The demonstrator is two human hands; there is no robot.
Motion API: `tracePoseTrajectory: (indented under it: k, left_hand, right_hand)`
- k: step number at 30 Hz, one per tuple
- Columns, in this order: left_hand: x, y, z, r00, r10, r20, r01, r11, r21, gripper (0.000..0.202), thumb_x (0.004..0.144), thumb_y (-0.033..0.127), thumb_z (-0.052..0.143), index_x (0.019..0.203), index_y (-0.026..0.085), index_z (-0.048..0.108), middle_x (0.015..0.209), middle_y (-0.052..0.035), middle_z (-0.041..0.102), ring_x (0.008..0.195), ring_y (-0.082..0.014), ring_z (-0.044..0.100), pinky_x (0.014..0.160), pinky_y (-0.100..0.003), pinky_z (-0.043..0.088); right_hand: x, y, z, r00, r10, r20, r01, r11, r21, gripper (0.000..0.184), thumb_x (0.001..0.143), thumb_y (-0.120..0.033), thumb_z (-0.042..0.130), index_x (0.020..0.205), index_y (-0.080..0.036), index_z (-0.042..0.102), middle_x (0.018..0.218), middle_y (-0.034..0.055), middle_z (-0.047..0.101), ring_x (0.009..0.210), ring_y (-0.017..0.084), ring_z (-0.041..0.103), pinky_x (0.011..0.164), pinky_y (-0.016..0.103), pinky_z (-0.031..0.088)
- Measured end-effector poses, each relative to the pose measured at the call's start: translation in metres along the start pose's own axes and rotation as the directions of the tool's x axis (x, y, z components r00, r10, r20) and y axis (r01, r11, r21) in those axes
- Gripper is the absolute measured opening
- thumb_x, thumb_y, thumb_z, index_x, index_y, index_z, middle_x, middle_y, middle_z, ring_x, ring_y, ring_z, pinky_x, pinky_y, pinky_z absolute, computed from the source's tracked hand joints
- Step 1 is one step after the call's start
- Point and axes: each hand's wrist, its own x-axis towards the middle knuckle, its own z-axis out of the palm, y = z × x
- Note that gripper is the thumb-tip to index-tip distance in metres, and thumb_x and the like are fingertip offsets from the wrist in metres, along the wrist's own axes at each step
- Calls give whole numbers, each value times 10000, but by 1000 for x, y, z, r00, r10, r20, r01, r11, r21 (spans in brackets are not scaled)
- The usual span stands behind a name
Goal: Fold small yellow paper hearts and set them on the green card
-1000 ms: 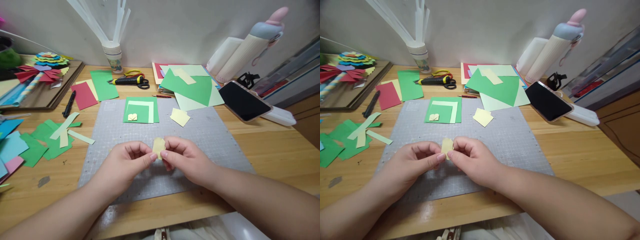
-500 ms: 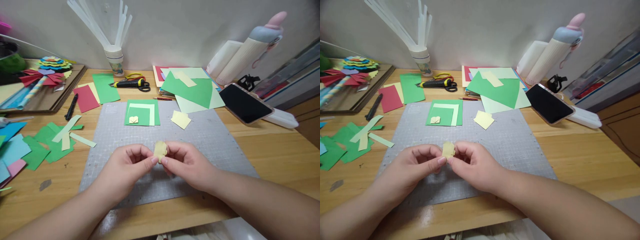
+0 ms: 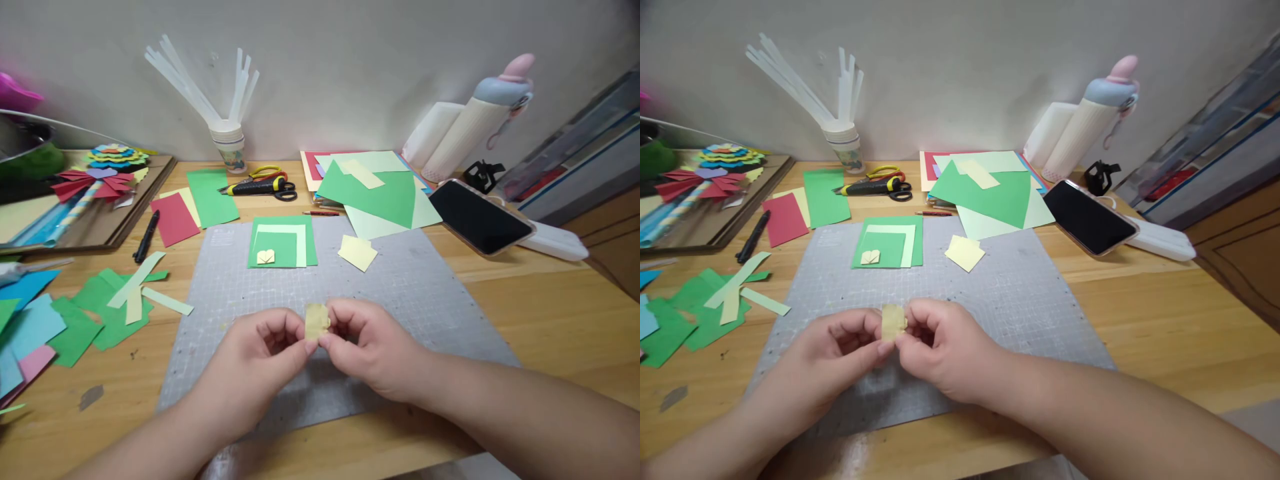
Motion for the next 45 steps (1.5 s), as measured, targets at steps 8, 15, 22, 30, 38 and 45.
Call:
tracePoseTrajectory:
  k: [8, 15, 22, 30, 38, 45]
  left_hand:
    - [2, -1, -3, 996, -58, 73, 63, 996, -69, 225, 754, 365, 660, 707, 150, 611, 665, 13, 549, 646, -121, 449, 607, -231, 342]
    - [1, -1, -2, 997, -51, 53, 57, 991, -118, 258, 726, 366, 630, 599, 166, 529, 574, 33, 490, 586, -113, 415, 570, -228, 316]
    - [4, -1, -3, 998, 62, -10, -61, 997, 50, 153, 785, 324, 602, 762, 178, 565, 698, 19, 547, 676, -133, 481, 637, -248, 381]
    - [3, -1, -4, 987, 75, -139, -67, 996, 63, 149, 765, 288, 601, 712, 180, 512, 633, 51, 482, 607, -102, 415, 566, -214, 337]
    - [2, -1, -3, 980, 72, -184, -60, 996, 71, 127, 773, 308, 589, 798, 196, 536, 699, 38, 527, 656, -118, 454, 594, -226, 362]
    - [3, -1, -3, 980, 94, -177, -63, 982, 176, 190, 786, 377, 599, 748, 192, 580, 698, 7, 557, 684, -154, 490, 636, -274, 385]
  right_hand:
    - [2, -5, -1, 996, 79, 33, -82, 991, 104, 150, 738, -219, 596, 666, -173, 474, 625, -46, 428, 588, 89, 359, 543, 230, 291]
    - [3, 0, -1, 989, 124, 86, -126, 992, 29, 114, 729, -146, 532, 655, -177, 452, 611, -55, 409, 563, 77, 344, 511, 219, 279]
    - [-1, 2, -3, 976, 150, 159, -123, 978, -167, 142, 711, -92, 506, 628, -180, 431, 593, -64, 383, 551, 72, 343, 491, 208, 288]
    - [4, -1, -5, 993, 35, -116, -39, 999, -30, 116, 809, -226, 558, 709, -181, 521, 610, -46, 506, 525, 77, 445, 484, 207, 370]
    - [5, -2, -4, 985, 116, -126, -94, 981, 172, 150, 790, -293, 642, 743, -165, 579, 654, -23, 597, 560, 90, 589, 524, 206, 465]
    - [1, -4, -4, 983, 148, -106, -126, 975, 184, 143, 770, -267, 665, 693, -165, 600, 634, -24, 628, 589, 99, 639, 598, 224, 525]
